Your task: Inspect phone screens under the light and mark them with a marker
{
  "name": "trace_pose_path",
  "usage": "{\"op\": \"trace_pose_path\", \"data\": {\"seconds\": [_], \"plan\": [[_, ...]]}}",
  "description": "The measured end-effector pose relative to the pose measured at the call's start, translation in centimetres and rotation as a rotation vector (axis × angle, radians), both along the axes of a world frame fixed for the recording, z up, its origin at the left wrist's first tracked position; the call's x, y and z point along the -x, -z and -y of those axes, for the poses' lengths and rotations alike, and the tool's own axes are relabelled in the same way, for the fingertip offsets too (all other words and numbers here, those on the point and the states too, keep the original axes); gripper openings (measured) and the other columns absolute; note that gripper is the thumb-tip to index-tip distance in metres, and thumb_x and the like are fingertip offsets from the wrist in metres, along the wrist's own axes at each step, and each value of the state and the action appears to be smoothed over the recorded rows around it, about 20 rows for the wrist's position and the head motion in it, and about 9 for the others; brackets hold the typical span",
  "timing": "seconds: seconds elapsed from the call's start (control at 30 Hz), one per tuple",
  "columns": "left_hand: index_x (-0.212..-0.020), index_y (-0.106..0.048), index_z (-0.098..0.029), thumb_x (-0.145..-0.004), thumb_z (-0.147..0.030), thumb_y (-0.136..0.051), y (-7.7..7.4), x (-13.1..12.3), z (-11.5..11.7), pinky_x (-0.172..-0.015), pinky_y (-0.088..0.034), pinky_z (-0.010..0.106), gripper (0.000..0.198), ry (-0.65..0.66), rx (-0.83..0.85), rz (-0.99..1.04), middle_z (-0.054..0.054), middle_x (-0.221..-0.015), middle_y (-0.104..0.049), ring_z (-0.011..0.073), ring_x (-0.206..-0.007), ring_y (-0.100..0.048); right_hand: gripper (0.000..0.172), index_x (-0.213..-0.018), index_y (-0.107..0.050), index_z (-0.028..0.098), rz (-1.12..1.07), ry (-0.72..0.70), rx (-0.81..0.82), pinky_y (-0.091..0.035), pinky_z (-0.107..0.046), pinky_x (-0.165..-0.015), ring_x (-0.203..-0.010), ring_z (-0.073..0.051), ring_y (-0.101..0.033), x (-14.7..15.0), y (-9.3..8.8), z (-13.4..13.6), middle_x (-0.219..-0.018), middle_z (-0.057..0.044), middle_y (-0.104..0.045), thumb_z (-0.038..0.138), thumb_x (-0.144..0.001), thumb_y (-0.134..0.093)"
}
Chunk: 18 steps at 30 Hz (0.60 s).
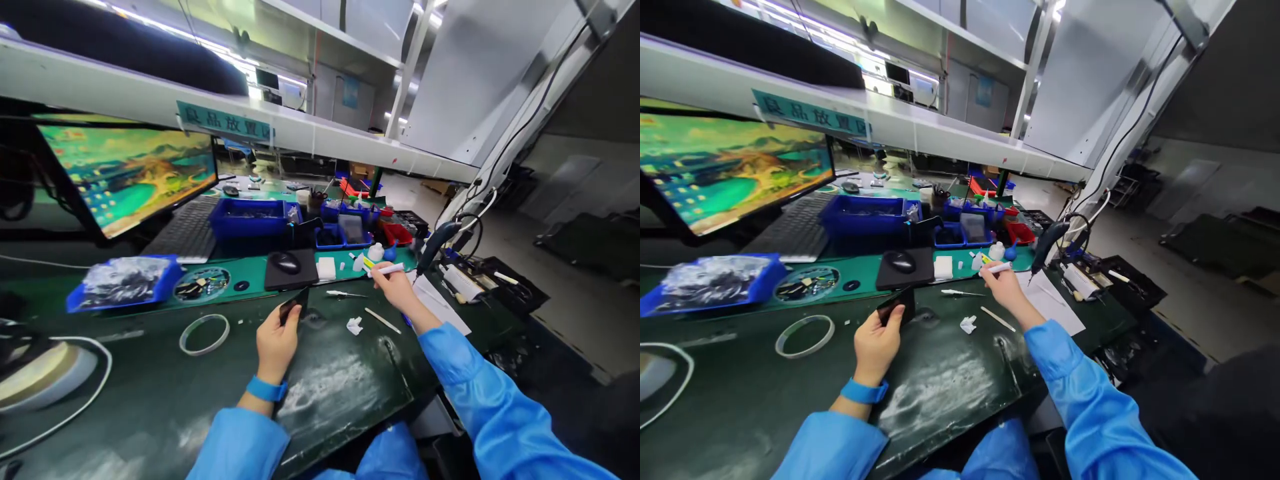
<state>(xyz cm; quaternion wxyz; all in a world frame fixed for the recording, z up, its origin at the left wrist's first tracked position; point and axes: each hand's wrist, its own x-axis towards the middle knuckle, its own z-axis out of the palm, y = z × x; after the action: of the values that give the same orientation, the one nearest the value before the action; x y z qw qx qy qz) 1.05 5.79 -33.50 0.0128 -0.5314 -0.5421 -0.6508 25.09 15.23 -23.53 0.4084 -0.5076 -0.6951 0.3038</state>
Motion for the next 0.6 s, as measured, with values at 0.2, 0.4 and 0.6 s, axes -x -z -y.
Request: {"op": "trace_pose_path", "data": {"seconds": [0.2,0.4,0.6], "plan": [[-0.092,-0.078,-0.019,-0.092,-0.047,-0.06,1.0,0.3,0.0,-0.071,-0.063,0.032,0.033,0.022,0.032,0.062,0.006,-0.084,-0.082,0.0235,-0.074,-0.078,0.02,-0.076,-0.07,0.021,0.203,0.047,0.026,-0.052,-0.03,-0.064,-0.061,-0.02,-0.068,3.6,0.0,-5.6,-0.061,0.0,-0.067,0.037,-0.087,-0.067],[-0.093,-0.079,-0.021,-0.093,-0.048,-0.06,0.8,0.0,0.1,-0.073,-0.064,0.032,0.033,0.05,0.06,0.09,0.005,-0.085,-0.082,0.0225,-0.076,-0.078,0.028,-0.063,-0.062,0.023,0.286,0.133,-0.024,-0.05,-0.032,-0.075,-0.077,-0.024,-0.07,6.2,0.9,-9.8,-0.061,-0.004,-0.068,0.037,-0.084,-0.073],[-0.095,-0.078,-0.021,-0.094,-0.047,-0.059,0.7,0.0,0.3,-0.075,-0.064,0.033,0.033,0.054,0.058,0.135,0.005,-0.087,-0.082,0.0233,-0.079,-0.078,0.022,-0.081,-0.065,0.023,0.207,0.145,-0.112,-0.05,-0.03,-0.065,-0.063,-0.02,-0.066,5.4,0.1,-10.6,-0.067,-0.002,-0.068,0.044,-0.088,-0.066]]}}
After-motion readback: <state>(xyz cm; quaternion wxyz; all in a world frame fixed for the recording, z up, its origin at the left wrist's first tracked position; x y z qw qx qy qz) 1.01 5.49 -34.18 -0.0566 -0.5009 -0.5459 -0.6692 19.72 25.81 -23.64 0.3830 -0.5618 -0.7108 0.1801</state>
